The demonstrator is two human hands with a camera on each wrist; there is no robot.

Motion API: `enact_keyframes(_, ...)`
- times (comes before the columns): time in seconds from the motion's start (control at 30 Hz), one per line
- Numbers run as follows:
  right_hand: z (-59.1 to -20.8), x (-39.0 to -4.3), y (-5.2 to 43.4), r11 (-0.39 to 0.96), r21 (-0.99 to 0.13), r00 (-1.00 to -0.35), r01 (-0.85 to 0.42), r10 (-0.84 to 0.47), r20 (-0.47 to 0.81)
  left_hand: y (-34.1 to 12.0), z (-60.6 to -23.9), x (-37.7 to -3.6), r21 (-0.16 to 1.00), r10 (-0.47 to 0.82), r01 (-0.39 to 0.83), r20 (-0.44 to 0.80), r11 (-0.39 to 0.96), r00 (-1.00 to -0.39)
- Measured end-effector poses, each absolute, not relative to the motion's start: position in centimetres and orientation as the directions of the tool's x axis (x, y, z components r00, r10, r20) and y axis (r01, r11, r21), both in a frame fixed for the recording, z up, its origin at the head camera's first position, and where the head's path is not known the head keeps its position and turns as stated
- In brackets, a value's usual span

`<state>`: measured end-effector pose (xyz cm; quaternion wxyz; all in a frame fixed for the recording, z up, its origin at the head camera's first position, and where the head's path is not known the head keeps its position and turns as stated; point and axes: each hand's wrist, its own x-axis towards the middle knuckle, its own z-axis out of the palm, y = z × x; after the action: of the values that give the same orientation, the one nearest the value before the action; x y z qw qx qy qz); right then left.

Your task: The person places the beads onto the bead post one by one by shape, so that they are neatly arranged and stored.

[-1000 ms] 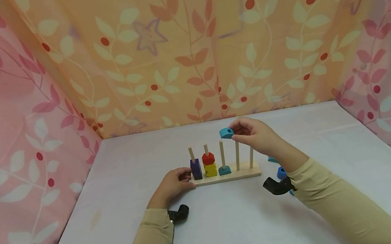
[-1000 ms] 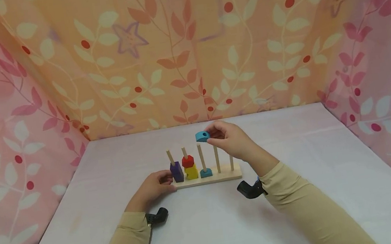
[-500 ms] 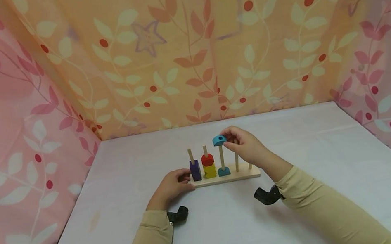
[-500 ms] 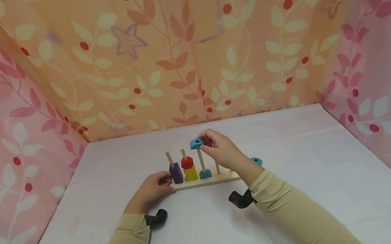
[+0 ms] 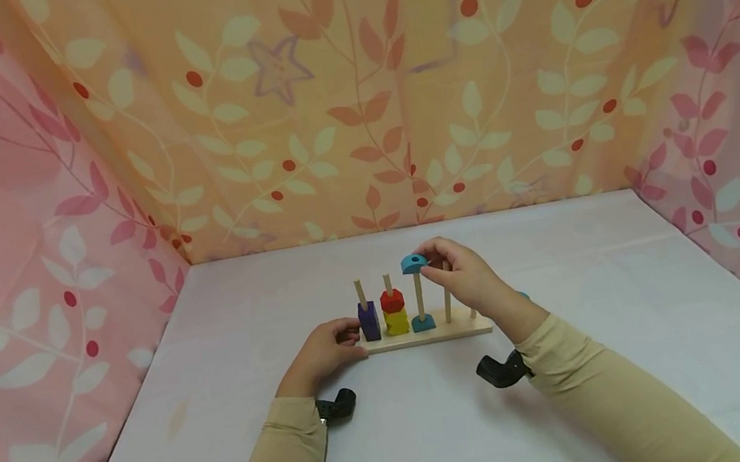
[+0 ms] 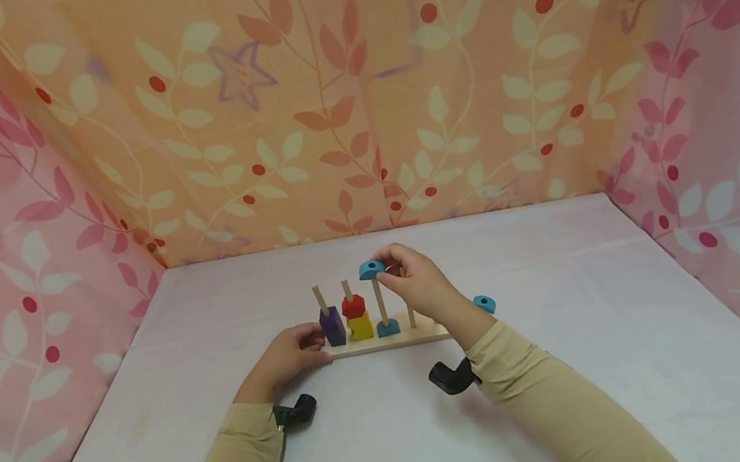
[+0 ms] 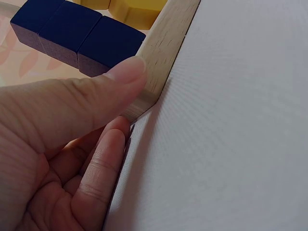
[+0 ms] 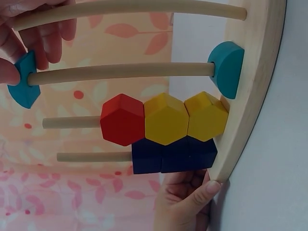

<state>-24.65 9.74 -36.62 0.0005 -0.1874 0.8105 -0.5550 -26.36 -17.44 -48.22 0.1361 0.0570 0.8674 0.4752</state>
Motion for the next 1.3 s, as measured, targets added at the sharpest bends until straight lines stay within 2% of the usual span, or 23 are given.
enact_keyframes(0.27, -37.1, -24.6, 9.7, 0.336, -0.907, -0.948, -0.254, -0.275, 0.163, -17.4, -48.0, -26.2, 0.842, 0.231, -0.018, -0.169, 0.54, -0.958)
enact_keyframes(0.53, -38.3, -24.6, 9.5, 0.255, -0.946, -0.961, -0.199, -0.238, 0.138, -17.4, -47.9, -26.1, 0.842, 0.232, -0.024, -0.175, 0.538, -0.957)
enact_keyframes(1.0, -41.2, -24.5, 9.0, 0.26, -0.964, -0.989, -0.05, -0.149, 0.011, -17.4, -47.9, -26.2, 0.837, 0.222, -0.029, -0.178, 0.547, -0.958)
enact_keyframes(1.3, -42.8, -24.7, 8.8, 0.299, -0.954, -0.995, -0.037, -0.1, 0.007, -17.4, -48.1, -26.3, 0.838, 0.223, -0.029, -0.179, 0.546, -0.958)
